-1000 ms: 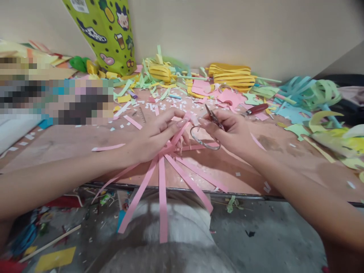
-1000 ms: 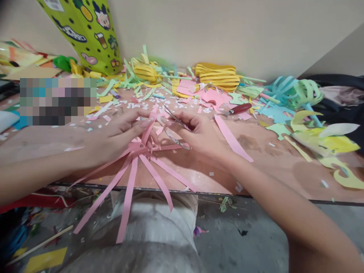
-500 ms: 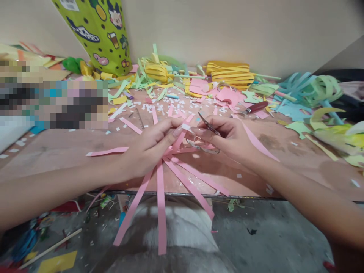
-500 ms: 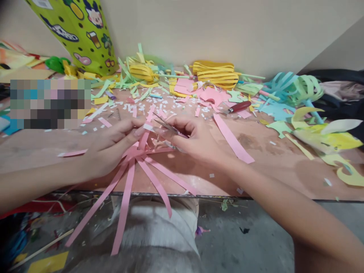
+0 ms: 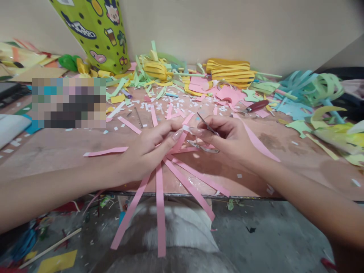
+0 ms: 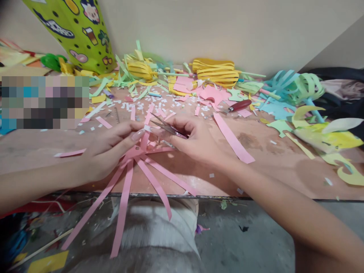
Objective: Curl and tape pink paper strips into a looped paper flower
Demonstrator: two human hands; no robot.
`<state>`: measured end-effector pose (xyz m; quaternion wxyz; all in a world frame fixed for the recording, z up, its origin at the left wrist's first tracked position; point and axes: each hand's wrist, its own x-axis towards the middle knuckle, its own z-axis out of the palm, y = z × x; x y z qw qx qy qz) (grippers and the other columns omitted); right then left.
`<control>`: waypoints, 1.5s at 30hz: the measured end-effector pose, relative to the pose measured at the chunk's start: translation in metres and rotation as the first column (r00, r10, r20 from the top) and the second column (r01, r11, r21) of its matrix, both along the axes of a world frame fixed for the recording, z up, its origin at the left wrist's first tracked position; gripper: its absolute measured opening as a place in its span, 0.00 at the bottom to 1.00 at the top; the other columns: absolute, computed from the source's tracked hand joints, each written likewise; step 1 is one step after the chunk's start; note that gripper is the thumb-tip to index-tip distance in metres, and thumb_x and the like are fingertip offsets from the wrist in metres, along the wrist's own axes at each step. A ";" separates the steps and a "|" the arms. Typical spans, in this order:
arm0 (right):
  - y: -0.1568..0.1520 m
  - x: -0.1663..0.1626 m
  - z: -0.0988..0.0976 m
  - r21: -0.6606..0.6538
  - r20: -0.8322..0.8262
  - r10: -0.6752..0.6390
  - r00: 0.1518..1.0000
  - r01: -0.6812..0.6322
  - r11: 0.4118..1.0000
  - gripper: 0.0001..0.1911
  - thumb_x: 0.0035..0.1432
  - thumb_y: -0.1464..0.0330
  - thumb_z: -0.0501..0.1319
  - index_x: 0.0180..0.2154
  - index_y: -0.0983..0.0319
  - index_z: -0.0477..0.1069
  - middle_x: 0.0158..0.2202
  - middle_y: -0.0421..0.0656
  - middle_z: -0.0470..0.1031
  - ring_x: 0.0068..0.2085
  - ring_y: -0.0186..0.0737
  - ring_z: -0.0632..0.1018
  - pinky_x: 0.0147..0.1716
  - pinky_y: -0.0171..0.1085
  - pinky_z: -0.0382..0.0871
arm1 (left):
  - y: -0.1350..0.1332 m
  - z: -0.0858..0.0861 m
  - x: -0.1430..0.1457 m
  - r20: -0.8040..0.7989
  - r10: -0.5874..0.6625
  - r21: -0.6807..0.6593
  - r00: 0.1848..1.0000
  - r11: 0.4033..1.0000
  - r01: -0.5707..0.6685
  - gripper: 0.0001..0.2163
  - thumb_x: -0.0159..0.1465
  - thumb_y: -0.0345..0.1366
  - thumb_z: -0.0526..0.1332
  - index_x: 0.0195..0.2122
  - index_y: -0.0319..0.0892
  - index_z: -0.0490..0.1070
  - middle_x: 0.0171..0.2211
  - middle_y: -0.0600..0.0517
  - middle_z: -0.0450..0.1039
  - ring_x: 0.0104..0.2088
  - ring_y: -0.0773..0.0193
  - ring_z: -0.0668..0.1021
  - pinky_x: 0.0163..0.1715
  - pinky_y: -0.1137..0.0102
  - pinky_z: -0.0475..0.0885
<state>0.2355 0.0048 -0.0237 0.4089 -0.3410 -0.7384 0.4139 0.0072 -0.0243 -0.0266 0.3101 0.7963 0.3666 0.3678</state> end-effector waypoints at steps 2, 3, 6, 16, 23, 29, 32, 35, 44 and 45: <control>0.000 0.000 0.000 0.002 0.004 -0.004 1.000 0.004 1.000 0.12 0.59 0.62 0.70 0.29 0.62 0.75 0.27 0.38 0.69 0.28 0.31 0.67 0.26 0.33 0.59 | 0.000 0.000 0.000 -0.006 -0.007 0.013 1.000 1.000 0.007 0.11 0.75 0.37 0.51 0.46 0.43 0.72 0.39 0.52 0.75 0.39 0.62 0.76 0.41 0.70 0.71; -0.001 0.000 0.000 0.000 0.008 -0.006 1.000 0.006 1.000 0.12 0.59 0.61 0.70 0.29 0.62 0.76 0.27 0.38 0.69 0.28 0.31 0.67 0.26 0.33 0.59 | 0.000 0.000 0.000 -0.003 -0.014 0.024 1.000 1.000 0.014 0.11 0.75 0.37 0.51 0.46 0.42 0.72 0.39 0.52 0.75 0.40 0.62 0.76 0.41 0.70 0.71; -0.001 -0.001 0.001 -0.014 0.010 -0.006 1.000 0.007 1.000 0.12 0.58 0.60 0.70 0.30 0.62 0.76 0.27 0.38 0.69 0.28 0.30 0.67 0.26 0.33 0.58 | 0.000 0.000 0.000 0.012 -0.043 0.048 0.999 0.998 0.043 0.11 0.76 0.38 0.51 0.47 0.43 0.72 0.41 0.53 0.75 0.42 0.63 0.77 0.43 0.71 0.71; -0.001 -0.002 0.004 -0.027 0.012 0.008 1.000 -0.008 1.000 0.06 0.59 0.71 0.67 0.29 0.63 0.74 0.26 0.36 0.68 0.27 0.29 0.66 0.26 0.33 0.57 | -0.001 0.005 0.002 0.027 -0.066 0.046 0.997 0.997 0.064 0.10 0.76 0.37 0.51 0.46 0.42 0.72 0.38 0.54 0.74 0.39 0.67 0.76 0.41 0.73 0.71; -0.001 -0.004 0.002 -0.036 -0.025 0.025 0.999 -0.025 0.999 0.05 0.55 0.77 0.66 0.30 0.63 0.75 0.27 0.36 0.69 0.29 0.29 0.68 0.28 0.32 0.59 | -0.001 0.003 0.000 0.005 -0.059 0.002 0.998 0.998 0.059 0.12 0.77 0.40 0.51 0.46 0.42 0.71 0.40 0.52 0.75 0.42 0.63 0.77 0.42 0.71 0.71; -0.003 -0.004 0.003 -0.024 0.001 0.013 1.000 -0.013 1.000 0.03 0.58 0.74 0.65 0.31 0.63 0.75 0.27 0.37 0.68 0.28 0.29 0.67 0.27 0.33 0.58 | -0.001 0.001 0.000 0.019 -0.064 -0.013 0.998 0.998 0.064 0.11 0.77 0.40 0.51 0.47 0.43 0.71 0.40 0.53 0.74 0.43 0.62 0.77 0.44 0.69 0.72; -0.003 -0.003 0.003 -0.020 0.019 -0.002 1.000 0.003 1.000 0.05 0.60 0.72 0.65 0.30 0.63 0.74 0.27 0.37 0.68 0.28 0.30 0.66 0.27 0.34 0.58 | -0.001 0.001 0.000 0.005 -0.048 -0.004 0.999 0.999 0.048 0.11 0.76 0.40 0.51 0.47 0.43 0.71 0.41 0.52 0.74 0.43 0.62 0.77 0.43 0.70 0.72; -0.002 -0.003 0.001 -0.003 0.031 0.000 1.000 0.000 1.000 0.08 0.61 0.70 0.66 0.29 0.63 0.72 0.26 0.37 0.66 0.28 0.29 0.65 0.27 0.33 0.57 | -0.002 0.002 0.000 0.005 -0.037 0.020 0.999 0.999 0.037 0.11 0.76 0.39 0.51 0.46 0.43 0.71 0.39 0.53 0.74 0.40 0.63 0.76 0.41 0.70 0.71; -0.002 -0.003 0.000 0.022 0.042 -0.023 0.999 0.022 1.000 0.10 0.62 0.68 0.67 0.29 0.62 0.72 0.28 0.38 0.67 0.31 0.31 0.67 0.31 0.34 0.60 | -0.002 0.002 0.001 -0.012 0.004 0.003 1.000 1.000 -0.004 0.13 0.76 0.42 0.51 0.46 0.43 0.72 0.41 0.50 0.76 0.43 0.58 0.78 0.41 0.66 0.72; -0.002 -0.003 0.000 0.020 0.038 -0.019 0.999 0.019 1.000 0.10 0.62 0.67 0.67 0.29 0.62 0.72 0.28 0.38 0.68 0.31 0.31 0.67 0.31 0.34 0.60 | -0.002 0.002 0.001 -0.016 0.006 0.004 1.000 1.000 -0.006 0.13 0.76 0.42 0.51 0.46 0.43 0.72 0.41 0.50 0.76 0.43 0.58 0.78 0.41 0.66 0.73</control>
